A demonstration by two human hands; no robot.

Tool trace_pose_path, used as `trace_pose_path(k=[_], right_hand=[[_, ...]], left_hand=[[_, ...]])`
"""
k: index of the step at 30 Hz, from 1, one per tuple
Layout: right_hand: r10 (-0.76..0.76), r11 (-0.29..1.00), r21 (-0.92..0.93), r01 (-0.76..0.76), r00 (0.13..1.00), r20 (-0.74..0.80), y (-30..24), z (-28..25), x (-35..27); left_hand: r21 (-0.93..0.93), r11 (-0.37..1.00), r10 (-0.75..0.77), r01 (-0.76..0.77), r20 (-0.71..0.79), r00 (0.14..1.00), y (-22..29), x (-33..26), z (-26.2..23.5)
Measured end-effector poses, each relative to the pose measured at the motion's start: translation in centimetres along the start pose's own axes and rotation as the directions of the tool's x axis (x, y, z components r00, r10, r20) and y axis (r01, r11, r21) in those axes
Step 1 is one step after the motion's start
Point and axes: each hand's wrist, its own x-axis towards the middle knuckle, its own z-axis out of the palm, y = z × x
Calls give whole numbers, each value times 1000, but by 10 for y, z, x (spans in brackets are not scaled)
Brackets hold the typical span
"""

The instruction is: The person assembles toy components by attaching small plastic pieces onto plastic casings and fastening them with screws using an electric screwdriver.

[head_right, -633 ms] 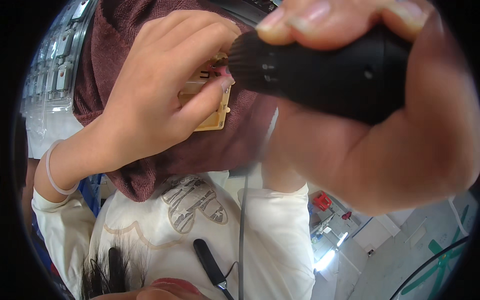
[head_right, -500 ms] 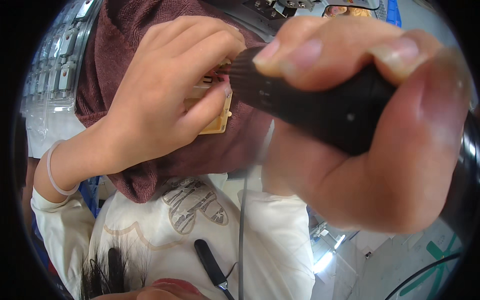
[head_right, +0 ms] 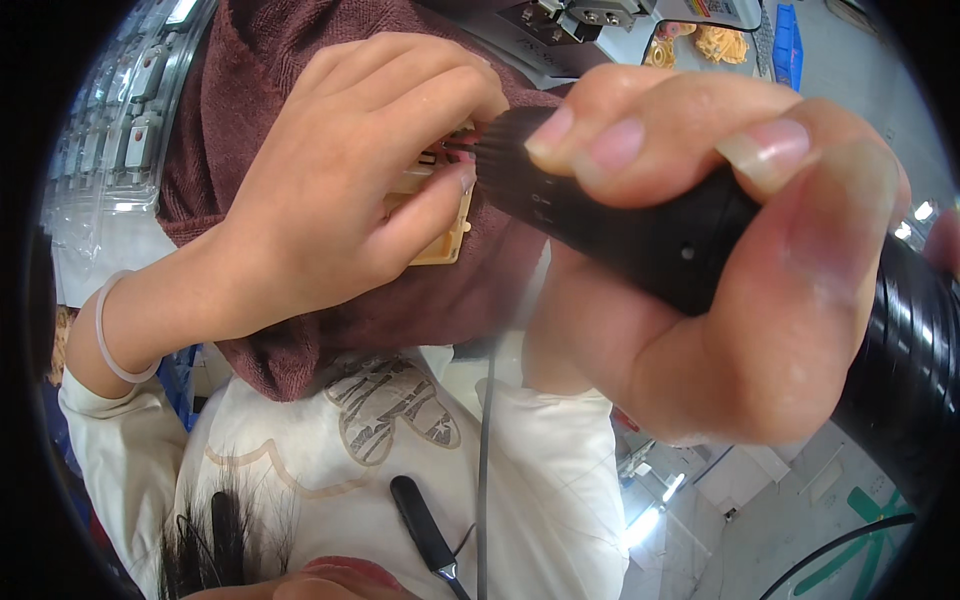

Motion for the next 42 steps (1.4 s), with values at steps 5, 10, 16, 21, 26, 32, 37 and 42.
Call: trace_pose_path(k=[5,10,16,21,26,32,37,42], right_hand=[[-21,993,117,23,1000,-15,1,-1,17],[-93,963,244,112,992,-89,13,15,12],[163,959,240,-149,986,-35,6,27,11],[5,991,124,-42,960,279,14,-30,23],[158,954,269,-133,985,-73,13,32,2],[133,970,224,-92,975,-177,22,24,-6],[81,985,169,-31,951,-298,19,16,-9],[22,991,132,30,925,-380,-22,-50,-15]], left_hand=[[6,1000,-4,4,-12,1000,0,0,-7],[-33,999,7,-7,-8,1000,-1,1,-7],[-54,999,-3,2,-16,1000,-1,1,-8],[-45,999,4,-6,-46,999,0,0,-8],[19,1000,-15,12,156,988,-5,2,-14],[-129,983,-108,133,185,977,-5,6,-8],[-193,970,-88,149,291,953,-2,15,-15],[-118,984,174,-135,448,877,-2,14,-28]])
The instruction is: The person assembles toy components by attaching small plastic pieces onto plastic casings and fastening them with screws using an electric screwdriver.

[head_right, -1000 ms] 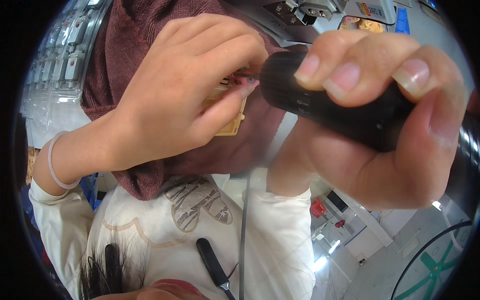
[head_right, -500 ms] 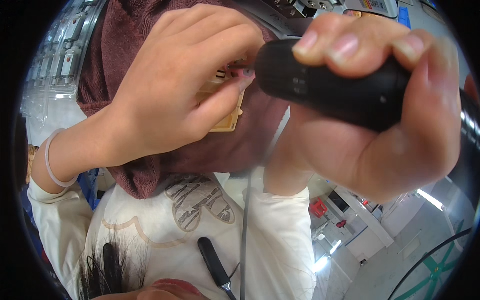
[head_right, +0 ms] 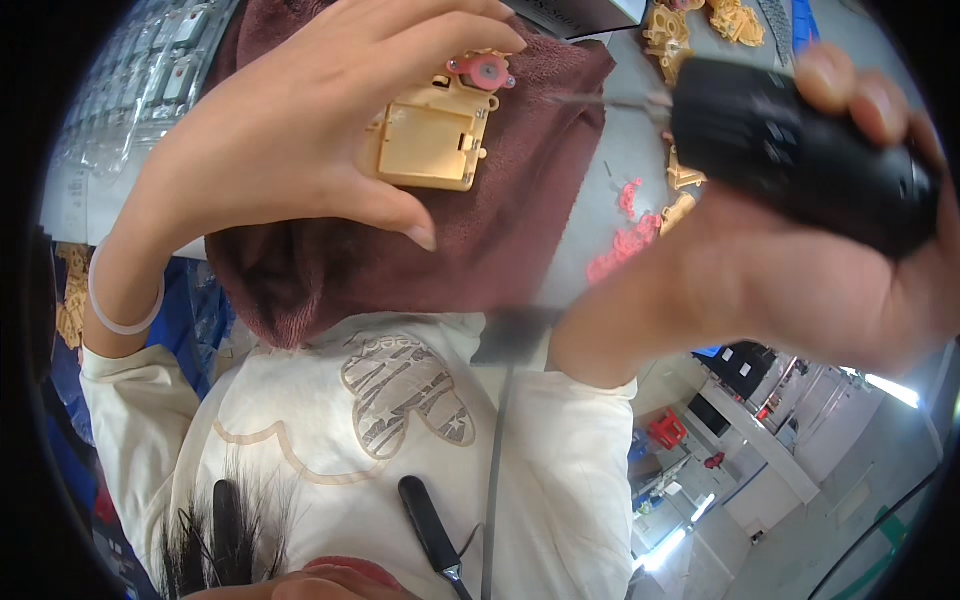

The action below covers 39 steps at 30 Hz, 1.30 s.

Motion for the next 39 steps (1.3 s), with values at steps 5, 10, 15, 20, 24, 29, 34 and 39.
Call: trace_pose_path(k=[5,10,15,20,24,29,34,39], right_hand=[[-61,998,-20,60,995,-75,-26,8,-30],[-31,995,89,42,992,-121,-35,-2,-60],[-21,998,53,30,986,-163,-33,-8,-81],[59,984,176,-38,991,-119,-28,-13,-86],[77,978,204,-48,988,-134,-19,-32,-92],[96,984,168,-67,981,-166,-18,-40,-99],[140,987,114,-116,964,-227,-7,-40,-97],[154,981,155,-116,952,-265,0,-29,-98]], left_hand=[[-109,943,-279,315,258,925,21,16,-15],[-316,894,-281,319,160,946,28,-1,-26],[-557,725,-382,404,163,910,57,-29,-33],[-560,826,-180,60,-162,970,49,-109,-16],[-613,772,-420,167,-295,858,97,-160,-24],[-134,524,-493,841,-853,171,114,-266,-14],[-79,-48,-182,996,-979,-87,117,-332,19],[-9,407,-383,914,-909,162,110,-262,34]])
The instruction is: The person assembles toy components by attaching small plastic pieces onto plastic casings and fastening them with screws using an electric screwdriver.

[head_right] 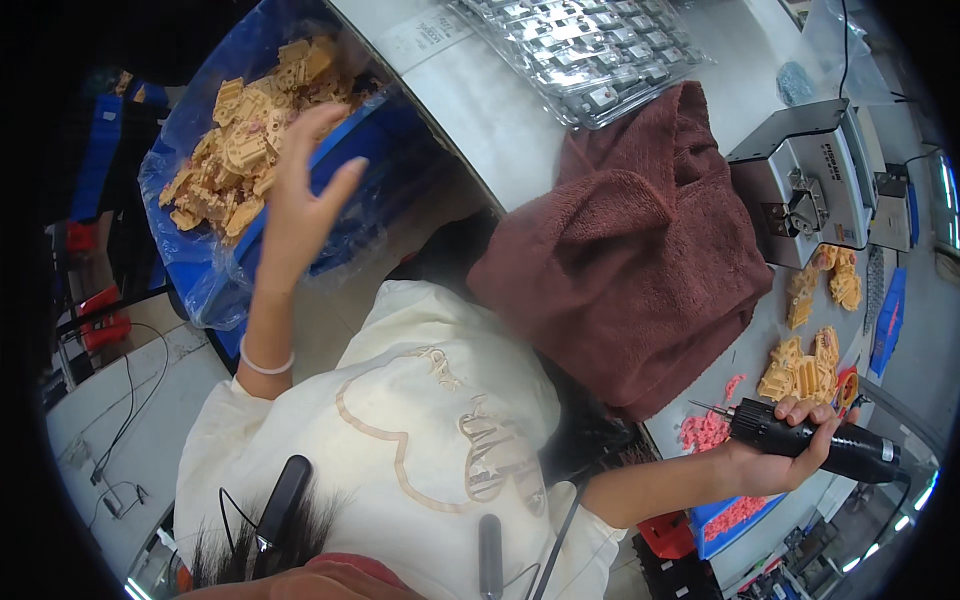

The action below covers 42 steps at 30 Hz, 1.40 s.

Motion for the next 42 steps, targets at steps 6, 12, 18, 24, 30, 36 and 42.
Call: trace_pose_path(k=[6,12,18,24,30,36,42], right_hand=[[7,999,-37,-8,1000,-29,-3,2,-9],[73,986,154,-69,997,-23,8,29,-37],[61,935,342,-92,993,100,37,93,-66],[49,914,389,-113,984,172,58,136,-86],[52,894,437,-102,991,126,73,147,-99],[25,885,460,-75,993,114,67,145,-92],[54,884,468,4,992,-110,41,92,-60]], left_hand=[[-315,946,179,-75,317,931,63,-6,46],[-277,902,-99,330,613,784,75,-17,68],[-479,284,-140,831,837,530,67,-26,67],[-640,527,158,558,720,676,62,-35,70],[-429,853,406,-296,189,894,87,-30,87],[-438,852,366,-287,106,925,86,-40,86],[-460,867,334,-191,252,908,84,-19,75]])
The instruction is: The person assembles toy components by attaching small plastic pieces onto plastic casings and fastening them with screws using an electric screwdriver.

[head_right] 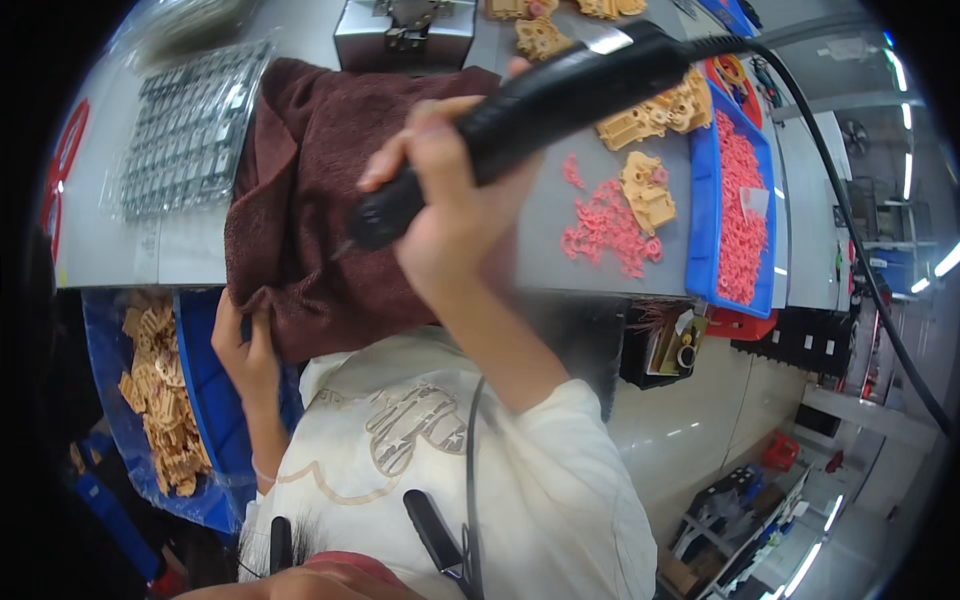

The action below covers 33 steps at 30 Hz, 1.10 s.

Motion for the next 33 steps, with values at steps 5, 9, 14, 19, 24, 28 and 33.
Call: trace_pose_path(k=[5,9,14,19,24,28,33], right_hand=[[-182,967,-209,144,967,-181,-60,-57,19],[-334,925,-292,243,888,-317,-113,-97,21],[-477,825,-452,339,846,-237,-146,-106,9],[-508,820,-455,348,808,-298,-173,-126,-10],[-571,762,-552,339,754,-325,-202,-159,-21],[-564,769,-531,355,767,-305,-202,-167,-19],[-515,802,-523,288,777,-362,-194,-158,-11]], left_hand=[[264,961,70,-84,63,996,45,43,-50],[-65,896,431,-439,359,828,142,79,-21],[-382,679,678,-626,654,336,173,159,171],[172,718,357,-675,741,569,188,158,329],[445,637,122,-629,748,652,199,142,365],[209,687,266,-696,819,509,175,171,379],[422,676,-44,-604,841,539,184,204,351]])
